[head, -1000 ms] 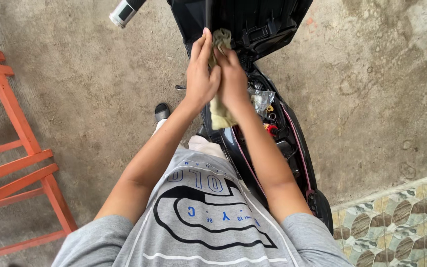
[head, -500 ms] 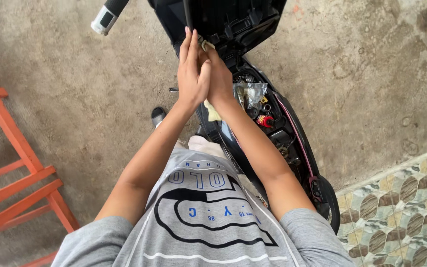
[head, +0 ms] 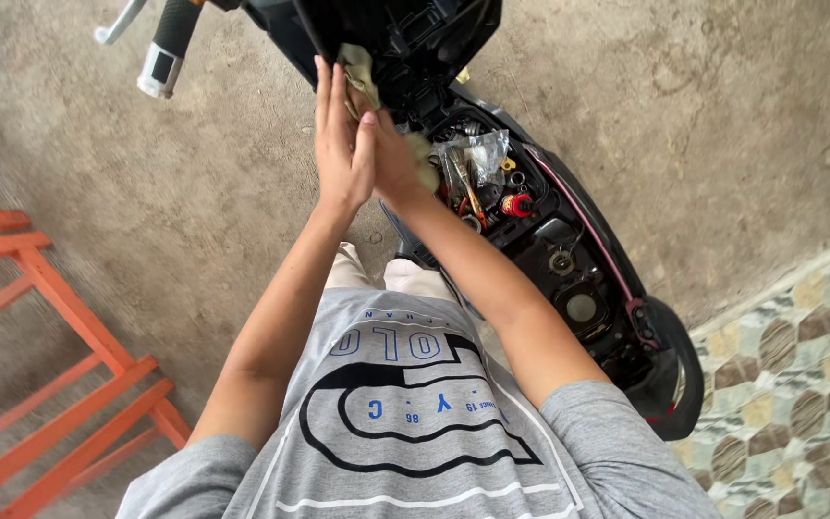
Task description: The person cleans the interior of a motorcycle's under-seat storage compartment using a cloth and a spray bottle. They wipe the plastic surfaces and the underside of the seat lid, repeatedly applying spray to the cloth to remove dirt and grime.
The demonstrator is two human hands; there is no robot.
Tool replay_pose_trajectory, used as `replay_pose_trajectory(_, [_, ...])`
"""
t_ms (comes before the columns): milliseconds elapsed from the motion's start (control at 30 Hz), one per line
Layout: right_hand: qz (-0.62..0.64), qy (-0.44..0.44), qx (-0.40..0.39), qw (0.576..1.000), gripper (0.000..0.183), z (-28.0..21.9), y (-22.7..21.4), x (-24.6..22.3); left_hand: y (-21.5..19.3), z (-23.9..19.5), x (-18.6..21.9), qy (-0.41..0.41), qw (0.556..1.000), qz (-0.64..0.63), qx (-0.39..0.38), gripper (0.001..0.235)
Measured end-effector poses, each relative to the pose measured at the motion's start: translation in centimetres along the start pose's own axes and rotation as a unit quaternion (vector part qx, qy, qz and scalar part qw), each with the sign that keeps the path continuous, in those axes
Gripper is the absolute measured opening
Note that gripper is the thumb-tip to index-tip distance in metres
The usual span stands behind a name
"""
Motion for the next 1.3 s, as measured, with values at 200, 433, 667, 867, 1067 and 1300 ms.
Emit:
replay_pose_trajectory(200, [0.272, -0.011, 0.138, 0.952, 0.044, -5.4, -4.5, 1.0, -0.7, -1.2, 0.3, 0.034, 0.998, 0.054, 0.027, 0.034])
replay_pose_trajectory(433, [0.622, 0.151, -0.006, 0.768, 0.047, -9.7, -5.6, 7.2, 4.6, -3.7, -1.9, -0.105, 0.984, -0.107, -0.098, 0.026])
replay_pose_trajectory(667, [0.318, 0.041, 0.021, 0.947, 0.048, -8.8, -7.0, 4.7, 3.8, -4.4, -2.4, -0.052, 0.991, -0.082, -0.091, 0.018])
replay_pose_trajectory(867, [0.247, -0.033, 0.160, 0.955, 0.030, -1.8, -11.2, 1.6, 0.0, -2.8, -2.4, -0.082, 0.989, -0.120, 0.002, 0.025])
replay_pose_trajectory(1067, [0.010, -0.186, 0.269, 0.945, 0.044, 7.9, -10.4, -4.6, 1.1, -1.7, -1.5, -0.009, 1.000, -0.004, -0.014, 0.037])
replay_pose_trajectory(1300, [-0.225, -0.086, 0.003, 0.970, 0.017, 5.0, -2.6, -2.1, 0.9, -3.8, -2.2, -0.027, 0.995, 0.095, -0.026, 0.023])
Point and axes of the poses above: each hand's wrist, its own z-axis towards the middle knuckle, its own y-axis out of the palm, x = y × z, the point moved 7 cm from there along z, towards the middle knuckle, and after that the axes turned 8 degrees about y, right-handed, at the moved point
